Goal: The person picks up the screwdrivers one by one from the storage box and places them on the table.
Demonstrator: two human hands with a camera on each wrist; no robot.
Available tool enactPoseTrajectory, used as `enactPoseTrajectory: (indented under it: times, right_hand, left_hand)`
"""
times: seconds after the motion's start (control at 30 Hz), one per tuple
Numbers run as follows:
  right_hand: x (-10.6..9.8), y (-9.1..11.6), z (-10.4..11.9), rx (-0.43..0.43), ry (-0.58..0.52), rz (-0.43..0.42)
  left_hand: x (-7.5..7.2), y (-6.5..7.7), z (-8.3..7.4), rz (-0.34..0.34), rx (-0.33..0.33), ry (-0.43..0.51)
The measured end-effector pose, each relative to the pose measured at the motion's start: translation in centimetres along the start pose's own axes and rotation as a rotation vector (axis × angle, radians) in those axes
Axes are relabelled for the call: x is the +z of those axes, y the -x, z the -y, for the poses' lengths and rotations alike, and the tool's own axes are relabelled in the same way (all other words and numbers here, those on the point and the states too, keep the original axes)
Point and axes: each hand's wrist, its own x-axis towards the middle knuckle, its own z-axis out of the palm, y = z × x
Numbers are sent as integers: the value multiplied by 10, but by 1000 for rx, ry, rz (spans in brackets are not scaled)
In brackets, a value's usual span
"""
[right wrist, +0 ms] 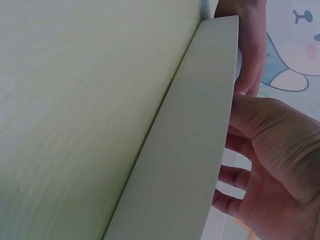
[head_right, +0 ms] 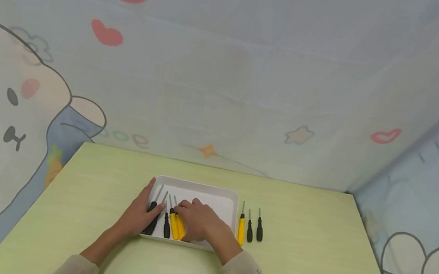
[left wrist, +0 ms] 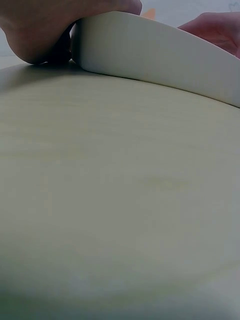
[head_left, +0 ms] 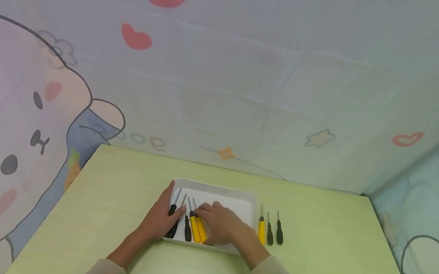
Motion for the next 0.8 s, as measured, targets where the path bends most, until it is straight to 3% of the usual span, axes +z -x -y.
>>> enactPoseTrajectory:
  times: [0.43, 0.8]
  right_hand:
    - [7, -1, -1, 7, 19, -13]
    - [9, 0, -7, -19, -46, -45]
  left_hand:
    - [0, 0, -1, -11, 18, 5]
    - [1, -1, 1, -11, 20, 6]
